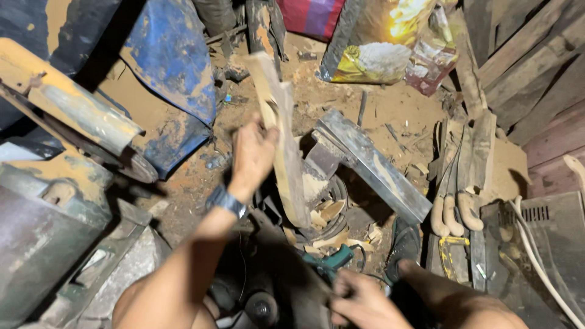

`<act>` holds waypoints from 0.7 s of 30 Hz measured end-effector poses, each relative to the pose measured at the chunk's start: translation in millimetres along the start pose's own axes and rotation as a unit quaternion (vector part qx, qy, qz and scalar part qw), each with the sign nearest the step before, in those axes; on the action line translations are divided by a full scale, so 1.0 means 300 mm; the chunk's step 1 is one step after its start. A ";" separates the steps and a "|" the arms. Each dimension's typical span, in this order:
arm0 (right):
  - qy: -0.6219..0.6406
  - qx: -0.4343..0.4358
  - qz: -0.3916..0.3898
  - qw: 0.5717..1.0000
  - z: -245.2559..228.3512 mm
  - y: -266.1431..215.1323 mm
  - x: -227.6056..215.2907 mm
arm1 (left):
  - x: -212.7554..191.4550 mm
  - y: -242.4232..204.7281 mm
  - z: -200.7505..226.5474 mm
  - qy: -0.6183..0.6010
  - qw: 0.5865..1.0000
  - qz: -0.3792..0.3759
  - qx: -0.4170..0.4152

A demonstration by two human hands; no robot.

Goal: The person holds a small wooden block and repeatedly strikes it with a small axe to shape it. The person rotates the block to work different sides and continues chipping away material until the clip ends.

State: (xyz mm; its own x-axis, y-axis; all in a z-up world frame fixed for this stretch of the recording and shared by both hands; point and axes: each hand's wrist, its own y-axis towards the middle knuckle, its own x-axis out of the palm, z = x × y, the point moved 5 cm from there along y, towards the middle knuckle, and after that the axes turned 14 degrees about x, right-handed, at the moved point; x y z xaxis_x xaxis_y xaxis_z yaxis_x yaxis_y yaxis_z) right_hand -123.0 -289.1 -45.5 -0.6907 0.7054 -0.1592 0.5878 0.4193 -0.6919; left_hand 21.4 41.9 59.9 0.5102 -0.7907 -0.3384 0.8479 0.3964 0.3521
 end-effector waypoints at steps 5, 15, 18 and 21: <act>0.027 0.023 -0.041 0.999 0.154 -0.120 -0.222 | -0.037 0.062 -0.157 -0.041 0.988 0.147 0.009; 0.212 0.022 -0.086 0.973 0.090 -0.094 -0.339 | -0.095 0.142 -0.123 0.043 0.971 0.216 0.091; 0.121 -0.096 0.088 0.984 -0.051 -0.183 -0.333 | -0.180 0.164 -0.004 -0.145 0.961 0.208 0.106; 0.097 -0.153 0.112 0.977 -0.175 0.035 -0.272 | -0.247 0.157 0.151 -0.095 0.963 0.214 0.133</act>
State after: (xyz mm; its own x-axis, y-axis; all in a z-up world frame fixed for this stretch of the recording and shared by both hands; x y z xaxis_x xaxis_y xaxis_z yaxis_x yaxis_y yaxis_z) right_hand -38.3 -312.2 -2.8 -0.4546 0.8819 -0.1252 0.8339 0.3720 -0.4076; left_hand 16.9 98.0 141.0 0.7477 -0.6626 0.0446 0.4861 0.5918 0.6430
